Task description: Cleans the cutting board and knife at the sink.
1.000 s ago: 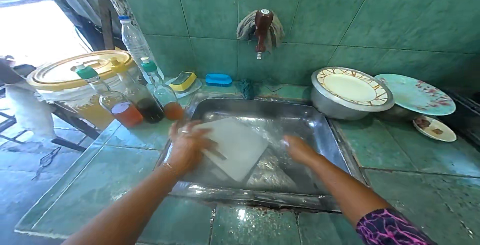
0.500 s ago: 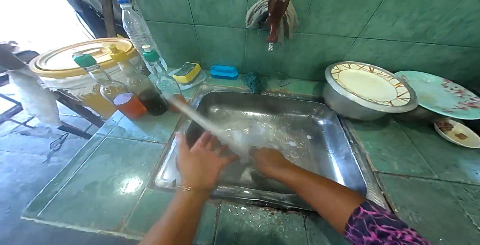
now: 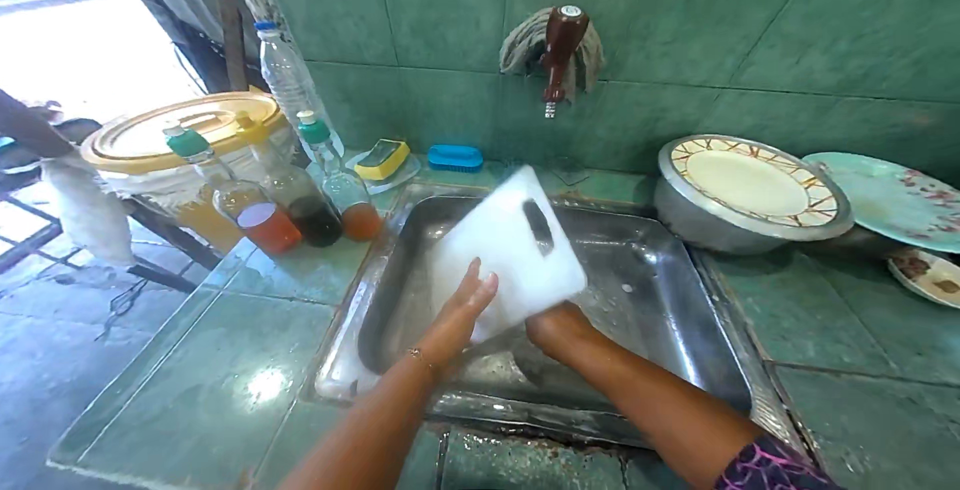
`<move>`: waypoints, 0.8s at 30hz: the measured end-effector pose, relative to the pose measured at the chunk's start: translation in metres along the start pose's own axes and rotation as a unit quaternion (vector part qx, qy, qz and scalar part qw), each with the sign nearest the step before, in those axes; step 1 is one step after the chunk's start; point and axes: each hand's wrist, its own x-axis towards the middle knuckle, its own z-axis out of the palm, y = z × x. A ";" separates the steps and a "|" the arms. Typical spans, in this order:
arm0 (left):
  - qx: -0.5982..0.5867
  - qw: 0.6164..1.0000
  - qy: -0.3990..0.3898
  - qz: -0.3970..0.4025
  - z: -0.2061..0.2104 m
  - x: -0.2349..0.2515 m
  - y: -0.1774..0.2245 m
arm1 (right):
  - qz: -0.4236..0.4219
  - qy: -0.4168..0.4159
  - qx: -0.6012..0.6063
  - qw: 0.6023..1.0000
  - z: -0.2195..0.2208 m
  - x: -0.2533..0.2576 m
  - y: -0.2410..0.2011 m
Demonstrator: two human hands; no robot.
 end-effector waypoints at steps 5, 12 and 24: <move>-0.221 0.962 -0.061 0.147 -0.013 -0.006 0.035 | 0.014 0.069 -0.051 0.996 -0.060 -0.023 -0.030; -0.267 0.954 0.133 -0.004 -0.061 -0.010 0.004 | 0.043 -0.061 -0.035 0.997 -0.018 0.002 0.022; -0.308 0.892 0.330 0.009 -0.009 -0.003 -0.029 | -0.014 -0.109 0.010 0.994 0.002 -0.009 -0.028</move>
